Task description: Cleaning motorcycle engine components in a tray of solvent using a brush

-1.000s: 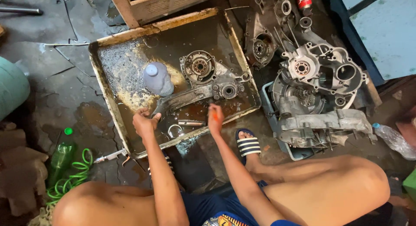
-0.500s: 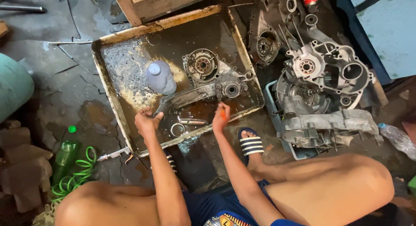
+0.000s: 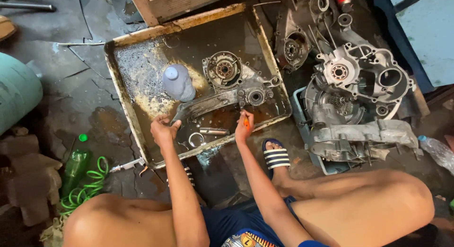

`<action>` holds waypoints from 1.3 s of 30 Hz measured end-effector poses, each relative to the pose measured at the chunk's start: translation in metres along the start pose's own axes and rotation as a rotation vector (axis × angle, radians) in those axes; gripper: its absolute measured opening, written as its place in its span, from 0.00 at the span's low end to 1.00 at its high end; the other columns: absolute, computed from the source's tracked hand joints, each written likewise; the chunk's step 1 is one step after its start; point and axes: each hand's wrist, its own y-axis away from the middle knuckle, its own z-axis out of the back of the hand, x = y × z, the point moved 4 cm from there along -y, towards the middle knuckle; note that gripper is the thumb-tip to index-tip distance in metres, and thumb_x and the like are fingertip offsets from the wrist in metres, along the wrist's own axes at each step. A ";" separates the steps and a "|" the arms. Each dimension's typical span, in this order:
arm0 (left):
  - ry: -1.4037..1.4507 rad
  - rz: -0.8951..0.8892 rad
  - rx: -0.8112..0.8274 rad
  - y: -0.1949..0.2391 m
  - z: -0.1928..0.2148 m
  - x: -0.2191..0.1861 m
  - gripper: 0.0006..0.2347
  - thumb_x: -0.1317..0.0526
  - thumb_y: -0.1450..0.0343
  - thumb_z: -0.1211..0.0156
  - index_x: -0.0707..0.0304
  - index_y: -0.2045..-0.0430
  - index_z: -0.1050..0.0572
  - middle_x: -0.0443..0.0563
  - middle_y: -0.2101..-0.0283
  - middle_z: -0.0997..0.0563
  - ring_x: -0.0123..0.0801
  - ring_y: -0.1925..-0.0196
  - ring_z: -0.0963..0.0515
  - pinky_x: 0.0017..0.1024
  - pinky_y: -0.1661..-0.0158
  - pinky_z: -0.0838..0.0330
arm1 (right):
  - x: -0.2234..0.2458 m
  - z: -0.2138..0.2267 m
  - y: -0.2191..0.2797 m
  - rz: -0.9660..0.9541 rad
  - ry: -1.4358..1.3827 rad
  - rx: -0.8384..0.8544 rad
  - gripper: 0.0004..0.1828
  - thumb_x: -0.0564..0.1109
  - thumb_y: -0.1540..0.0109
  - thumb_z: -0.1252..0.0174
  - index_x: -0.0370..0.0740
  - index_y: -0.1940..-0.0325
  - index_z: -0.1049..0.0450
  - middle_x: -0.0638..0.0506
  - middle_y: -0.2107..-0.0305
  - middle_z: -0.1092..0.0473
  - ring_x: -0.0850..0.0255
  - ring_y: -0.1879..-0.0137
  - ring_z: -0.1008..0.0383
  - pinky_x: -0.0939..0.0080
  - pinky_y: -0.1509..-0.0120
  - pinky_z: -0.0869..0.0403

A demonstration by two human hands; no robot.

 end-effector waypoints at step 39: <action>0.030 -0.042 0.001 -0.016 -0.003 0.008 0.26 0.56 0.42 0.18 0.42 0.50 0.22 0.33 0.54 0.16 0.32 0.50 0.17 0.44 0.46 0.29 | -0.016 0.003 -0.005 -0.023 0.025 0.098 0.07 0.45 0.34 0.36 0.45 0.53 0.20 0.41 0.58 0.21 0.52 0.49 0.21 0.53 0.44 0.24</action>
